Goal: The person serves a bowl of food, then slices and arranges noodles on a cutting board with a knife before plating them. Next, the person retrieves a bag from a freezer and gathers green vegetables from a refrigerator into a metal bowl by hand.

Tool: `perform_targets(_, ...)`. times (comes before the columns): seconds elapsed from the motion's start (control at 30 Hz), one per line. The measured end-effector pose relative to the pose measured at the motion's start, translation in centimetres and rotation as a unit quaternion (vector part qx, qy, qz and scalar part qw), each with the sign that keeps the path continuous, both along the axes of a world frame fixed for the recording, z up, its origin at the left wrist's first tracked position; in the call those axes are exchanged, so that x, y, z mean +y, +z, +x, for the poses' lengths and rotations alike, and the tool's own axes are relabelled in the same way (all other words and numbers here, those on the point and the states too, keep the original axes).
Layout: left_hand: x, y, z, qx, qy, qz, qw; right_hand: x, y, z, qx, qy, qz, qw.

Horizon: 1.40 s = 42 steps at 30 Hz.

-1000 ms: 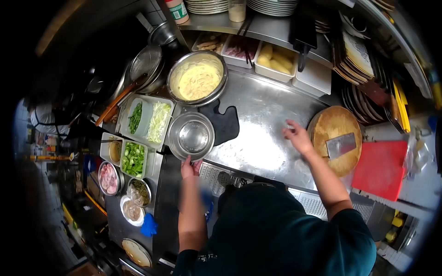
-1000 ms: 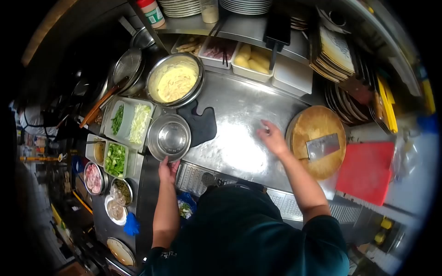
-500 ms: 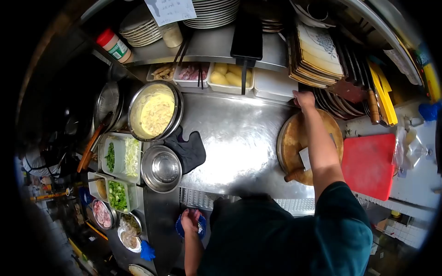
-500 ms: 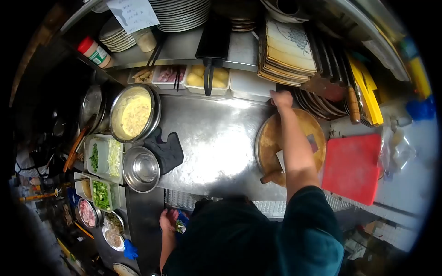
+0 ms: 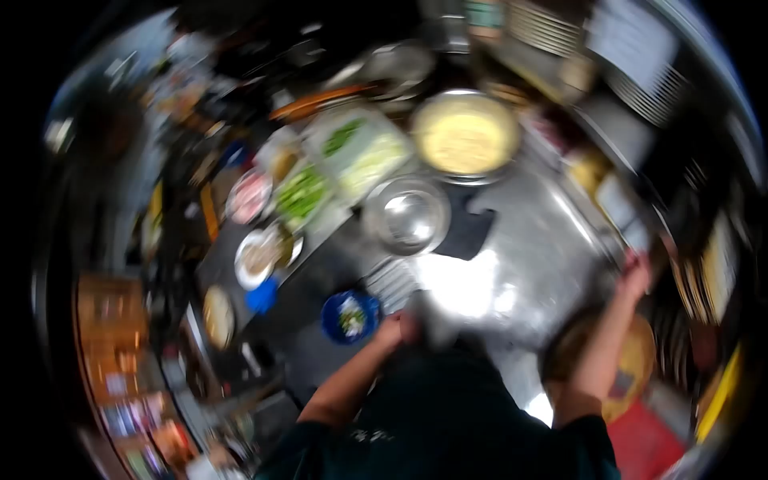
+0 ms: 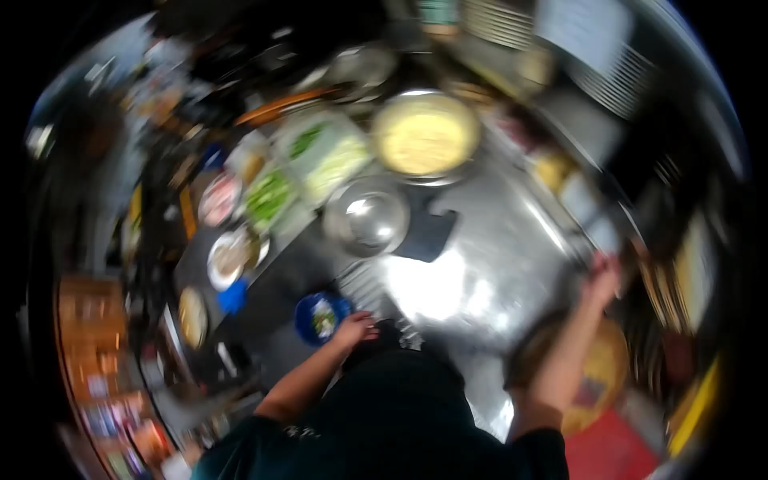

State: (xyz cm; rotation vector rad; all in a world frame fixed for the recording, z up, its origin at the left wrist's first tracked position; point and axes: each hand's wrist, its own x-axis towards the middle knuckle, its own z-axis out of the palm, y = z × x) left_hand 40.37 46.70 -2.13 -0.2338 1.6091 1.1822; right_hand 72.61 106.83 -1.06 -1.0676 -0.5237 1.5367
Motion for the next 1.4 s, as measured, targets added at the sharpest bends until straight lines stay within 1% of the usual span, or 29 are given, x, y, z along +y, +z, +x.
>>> perform_targets(0.03,-1.0,-1.8,0.5,0.054,-0.069,-0.003,0.996,0.6,-0.5,-1.0,-0.043,0.011,-0.003,0.999)
perform_targets(0.07,-1.9,-3.7,0.9,0.112,-0.134,-0.008,0.985,1.8,-2.1,-2.1,-0.047,0.022,0.011,0.999)
perform_targets(0.1,-1.1,-2.6,1.2,0.083,-0.090,-0.025,0.992,3.3,-3.4,-3.3,-0.055,0.026,0.029,0.998)
perform_targets(0.13,-0.1,-1.2,1.5,0.056,-0.043,-0.041,0.997,5.1,-4.5,-5.3,-0.096,0.033,0.039,0.994)
perform_targets(0.17,0.5,-1.0,1.8,0.044,-0.017,-0.098,0.994,6.1,-5.5,-5.7,-0.141,0.023,0.055,0.988)
perform_targets(0.2,0.2,-1.4,1.8,0.039,-0.011,-0.091,0.995,6.7,-6.1,-6.4,-0.186,0.012,0.070,0.980)
perform_targets(0.23,-0.7,-2.4,1.7,0.033,-0.004,-0.082,0.996,5.8,-4.2,-7.4,-0.300,0.030,0.081,0.950)
perform_targets(0.27,-1.8,-3.1,1.7,0.025,0.003,-0.072,0.997,4.5,-1.1,-7.9,-0.412,0.046,0.094,0.905)
perform_targets(0.3,-2.9,-2.9,1.4,0.020,0.019,-0.083,0.996,3.2,1.5,-8.4,-0.518,0.059,0.107,0.846)
perform_targets(0.37,-4.9,-1.8,0.4,0.005,0.039,-0.105,0.994,2.0,3.6,-8.2,-0.603,0.055,0.169,0.778)
perform_targets(0.4,-4.8,1.2,0.8,0.122,0.004,-0.064,0.990,1.3,4.1,-7.9,-0.641,0.050,0.198,0.740)
perform_targets(0.43,-7.3,-1.5,-0.2,0.250,-0.159,-0.088,0.951,0.6,4.5,-7.4,-0.664,0.048,0.227,0.711)
perform_targets(0.47,-9.7,-4.0,-1.1,0.415,-0.329,-0.159,0.833,-0.2,5.0,-6.8,-0.685,0.044,0.256,0.681)
perform_targets(0.5,-12.1,-6.6,-2.1,0.551,-0.415,-0.216,0.691,-1.4,5.4,-6.3,-0.704,0.041,0.284,0.650)
perform_targets(0.53,-12.8,-3.7,-4.0,0.357,-0.070,-0.198,0.910,-2.5,5.9,-5.9,-0.722,0.037,0.312,0.617)
perform_targets(0.57,-15.0,-3.5,-5.5,0.536,-0.020,-0.140,0.832,-4.5,6.4,-5.7,-0.729,0.031,0.312,0.609)
perform_targets(0.63,-15.7,3.2,-9.2,0.470,0.198,-0.226,0.830,-7.3,6.7,-4.7,-0.749,0.036,0.309,0.585)
perform_targets(0.67,-19.5,0.6,-12.2,0.572,0.145,-0.298,0.750,-8.4,6.3,-3.6,-0.763,0.048,0.307,0.567)
perform_targets(0.7,-21.6,0.8,-14.6,0.582,0.171,-0.334,0.722,-9.4,6.2,-2.9,-0.770,0.061,0.311,0.554)
perform_targets(0.73,-23.9,0.3,-17.4,0.571,0.202,-0.358,0.710,-10.7,6.4,-2.3,-0.778,0.074,0.315,0.539)
perform_targets(0.77,-24.9,1.8,-19.8,0.548,0.224,-0.399,0.700,-12.0,6.7,-2.0,-0.785,0.087,0.317,0.525)
perform_targets(0.87,-29.6,1.5,-26.8,0.502,0.220,-0.448,0.706,-15.5,7.5,-2.0,-0.824,0.123,0.264,0.487)
perform_targets(0.97,-30.3,2.9,-31.0,0.432,0.176,-0.486,0.739,-17.2,6.3,-1.7,-0.821,0.142,0.273,0.480)
perform_targets(1.0,-30.9,1.8,-32.3,0.416,0.169,-0.488,0.748,-18.5,7.0,-2.9,-0.827,0.153,0.250,0.480)
perform_targets(1.1,-29.3,3.9,-33.8,0.369,0.158,-0.520,0.754,-21.0,7.4,-5.1,-0.830,0.182,0.256,0.460)
perform_targets(1.13,-29.6,2.7,-34.1,0.383,0.169,-0.535,0.734,-21.3,7.0,-5.7,-0.834,0.180,0.253,0.456)
perform_targets(1.27,-31.2,0.4,-36.2,0.358,0.222,-0.556,0.716,-23.8,6.9,-8.1,-0.820,0.196,0.249,0.477)
perform_targets(1.37,-32.6,0.5,-38.3,0.313,0.246,-0.580,0.711,-24.1,6.8,-9.0,-0.829,0.203,0.272,0.445)
perform_targets(1.4,-32.7,1.6,-38.5,0.331,0.243,-0.599,0.687,-24.4,7.1,-9.0,-0.827,0.212,0.273,0.443)
